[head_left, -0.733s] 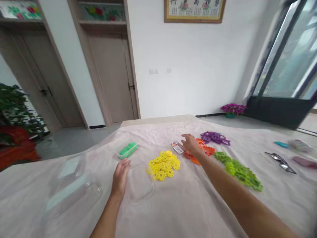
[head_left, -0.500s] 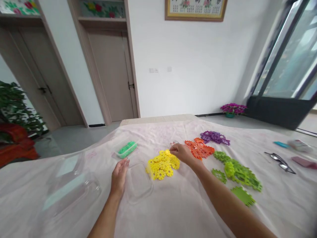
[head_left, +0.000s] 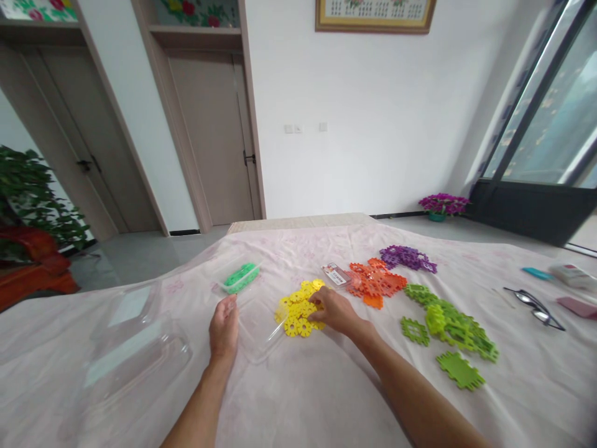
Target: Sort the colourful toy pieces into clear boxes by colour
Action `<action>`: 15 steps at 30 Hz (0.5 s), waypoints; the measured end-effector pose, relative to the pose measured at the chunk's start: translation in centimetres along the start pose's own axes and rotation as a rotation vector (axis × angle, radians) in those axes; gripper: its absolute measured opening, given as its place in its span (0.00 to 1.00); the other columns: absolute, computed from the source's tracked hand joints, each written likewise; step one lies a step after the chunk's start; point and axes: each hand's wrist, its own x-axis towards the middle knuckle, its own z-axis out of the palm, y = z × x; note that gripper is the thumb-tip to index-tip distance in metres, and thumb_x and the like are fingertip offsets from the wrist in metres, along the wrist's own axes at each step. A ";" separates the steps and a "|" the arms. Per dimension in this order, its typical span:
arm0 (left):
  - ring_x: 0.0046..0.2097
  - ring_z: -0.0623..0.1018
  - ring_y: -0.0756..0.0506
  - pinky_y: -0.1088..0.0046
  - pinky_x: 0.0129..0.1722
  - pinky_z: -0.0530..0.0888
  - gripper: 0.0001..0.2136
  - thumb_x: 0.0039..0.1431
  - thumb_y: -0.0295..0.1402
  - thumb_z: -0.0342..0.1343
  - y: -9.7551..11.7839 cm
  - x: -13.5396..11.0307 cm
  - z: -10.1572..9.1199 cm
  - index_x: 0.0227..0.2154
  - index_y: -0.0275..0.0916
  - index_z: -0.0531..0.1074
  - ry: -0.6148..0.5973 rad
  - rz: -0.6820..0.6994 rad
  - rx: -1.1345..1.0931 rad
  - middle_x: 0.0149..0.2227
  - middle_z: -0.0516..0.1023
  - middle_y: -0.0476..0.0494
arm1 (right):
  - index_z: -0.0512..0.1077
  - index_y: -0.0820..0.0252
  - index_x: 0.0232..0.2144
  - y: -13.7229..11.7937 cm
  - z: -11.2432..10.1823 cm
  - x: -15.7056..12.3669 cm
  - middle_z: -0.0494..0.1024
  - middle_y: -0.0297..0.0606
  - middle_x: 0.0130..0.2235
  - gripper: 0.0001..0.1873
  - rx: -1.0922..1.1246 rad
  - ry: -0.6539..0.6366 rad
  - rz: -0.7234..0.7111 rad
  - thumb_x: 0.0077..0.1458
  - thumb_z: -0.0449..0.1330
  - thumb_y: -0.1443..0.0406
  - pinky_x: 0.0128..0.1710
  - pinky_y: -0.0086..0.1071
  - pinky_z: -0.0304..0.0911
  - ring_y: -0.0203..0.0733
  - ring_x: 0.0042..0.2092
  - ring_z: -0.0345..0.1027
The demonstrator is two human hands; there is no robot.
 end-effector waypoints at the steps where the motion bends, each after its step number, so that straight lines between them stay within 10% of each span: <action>1: 0.53 0.76 0.41 0.61 0.57 0.68 0.17 0.55 0.40 0.55 0.0 0.0 0.0 0.47 0.41 0.72 -0.001 0.006 0.004 0.50 0.78 0.41 | 0.76 0.56 0.39 0.0 0.2 0.0 0.77 0.35 0.40 0.19 0.028 0.008 0.014 0.43 0.69 0.56 0.34 0.28 0.55 0.39 0.39 0.69; 15: 0.55 0.74 0.42 0.62 0.58 0.67 0.18 0.57 0.42 0.56 0.4 -0.5 0.4 0.49 0.42 0.70 -0.042 0.058 -0.038 0.53 0.76 0.40 | 0.65 0.57 0.25 -1.8 1.3 0.9 0.66 0.25 0.22 0.14 0.719 0.206 0.203 0.46 0.64 0.57 0.22 0.26 0.58 0.33 0.23 0.65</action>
